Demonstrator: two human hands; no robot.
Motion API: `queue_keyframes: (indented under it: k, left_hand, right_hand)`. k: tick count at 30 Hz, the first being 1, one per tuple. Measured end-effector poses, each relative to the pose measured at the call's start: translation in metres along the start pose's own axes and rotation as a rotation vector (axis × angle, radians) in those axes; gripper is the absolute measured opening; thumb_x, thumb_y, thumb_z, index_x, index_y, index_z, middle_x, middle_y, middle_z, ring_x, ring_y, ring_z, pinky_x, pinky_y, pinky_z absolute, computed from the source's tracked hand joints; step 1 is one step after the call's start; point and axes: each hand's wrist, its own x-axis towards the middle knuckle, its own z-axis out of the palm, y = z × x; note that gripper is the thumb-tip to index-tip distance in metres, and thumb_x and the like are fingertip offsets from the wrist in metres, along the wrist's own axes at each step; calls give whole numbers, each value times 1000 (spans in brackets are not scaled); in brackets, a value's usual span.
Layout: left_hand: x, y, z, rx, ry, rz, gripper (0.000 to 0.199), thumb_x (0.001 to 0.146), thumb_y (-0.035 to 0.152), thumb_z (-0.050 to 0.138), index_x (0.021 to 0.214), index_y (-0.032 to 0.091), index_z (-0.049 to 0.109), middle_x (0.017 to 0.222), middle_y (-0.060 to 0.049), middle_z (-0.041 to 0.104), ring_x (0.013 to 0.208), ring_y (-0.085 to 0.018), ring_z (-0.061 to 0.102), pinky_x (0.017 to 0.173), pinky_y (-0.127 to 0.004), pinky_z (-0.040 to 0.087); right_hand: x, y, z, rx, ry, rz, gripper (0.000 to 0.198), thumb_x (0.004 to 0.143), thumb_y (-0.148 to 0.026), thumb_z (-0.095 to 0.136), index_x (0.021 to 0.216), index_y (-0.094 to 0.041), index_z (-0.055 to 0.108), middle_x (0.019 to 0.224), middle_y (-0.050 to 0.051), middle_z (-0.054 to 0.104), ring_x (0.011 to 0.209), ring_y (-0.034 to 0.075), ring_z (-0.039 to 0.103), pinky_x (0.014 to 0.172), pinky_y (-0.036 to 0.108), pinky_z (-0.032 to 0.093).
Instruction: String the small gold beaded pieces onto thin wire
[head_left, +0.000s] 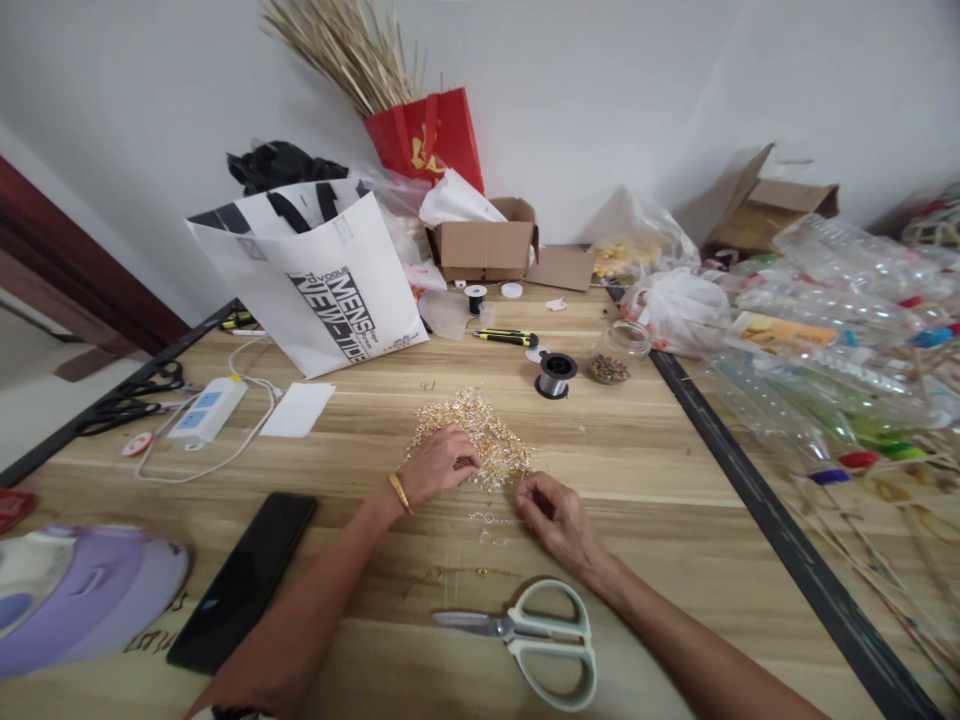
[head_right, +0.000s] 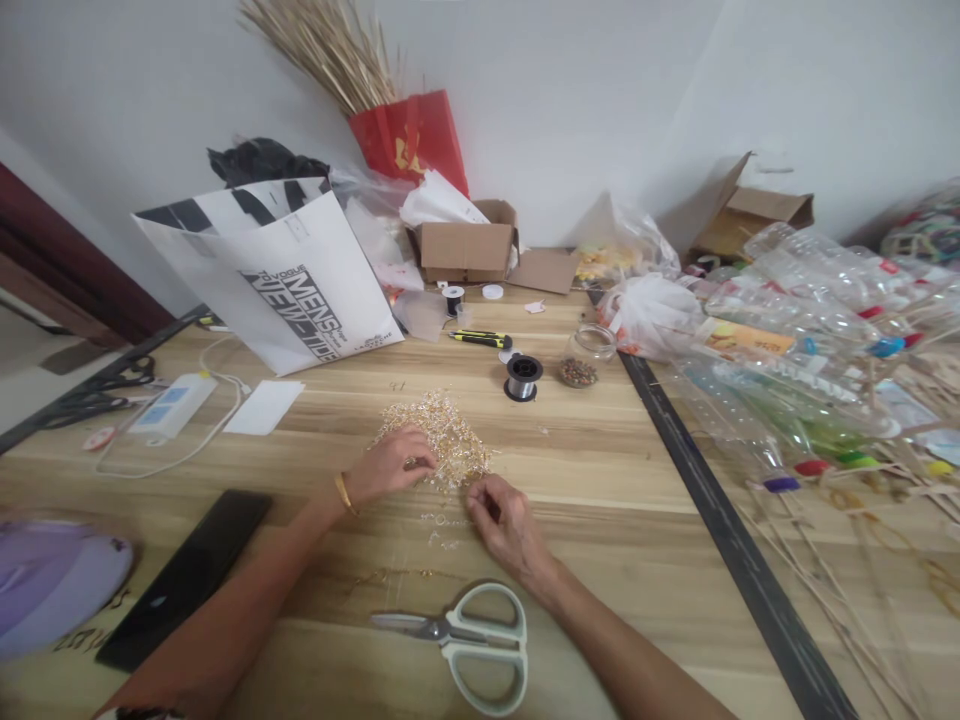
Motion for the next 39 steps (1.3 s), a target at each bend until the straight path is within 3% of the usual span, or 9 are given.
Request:
queue_keyframes:
  k: [8, 22, 31, 36, 39]
  left_hand:
    - [-2, 9, -3, 143, -151, 40, 9, 78, 14, 60, 71, 15, 65, 75, -3, 62, 83, -19, 50, 80, -29, 37]
    - [-1, 10, 2, 180, -168, 30, 12, 82, 15, 56, 73, 14, 63, 77, -4, 63, 84, -19, 50, 81, -30, 38]
    - [1, 10, 2, 121, -29, 53, 11, 79, 12, 58, 69, 15, 61, 71, -3, 61, 78, -17, 52, 77, -29, 40]
    - [2, 18, 7, -83, 129, -19, 7, 75, 11, 60, 70, 15, 63, 71, -2, 65, 73, -15, 57, 73, -27, 44]
    - [2, 25, 12, -280, 161, -119, 6, 73, 12, 61, 70, 15, 64, 71, -2, 67, 68, -13, 59, 68, -24, 46]
  right_hand:
    - [0, 2, 0, -9, 0, -15, 11, 82, -21, 50, 73, -16, 53, 60, -2, 47, 54, 11, 42, 50, 21, 32]
    - [0, 5, -1, 42, -17, 60, 12, 83, -24, 50, 74, -16, 53, 60, -2, 47, 54, 11, 41, 50, 21, 32]
    - [0, 5, 0, 52, -6, 42, 12, 82, -25, 51, 75, -16, 54, 58, -2, 47, 52, 10, 40, 48, 21, 31]
    - [1, -1, -2, 86, -4, 38, 12, 82, -24, 50, 72, -16, 53, 57, -2, 47, 52, 10, 41, 48, 21, 32]
    - [1, -2, -3, 89, -1, 36, 11, 81, -22, 50, 73, -16, 54, 58, -3, 48, 53, 10, 41, 49, 21, 32]
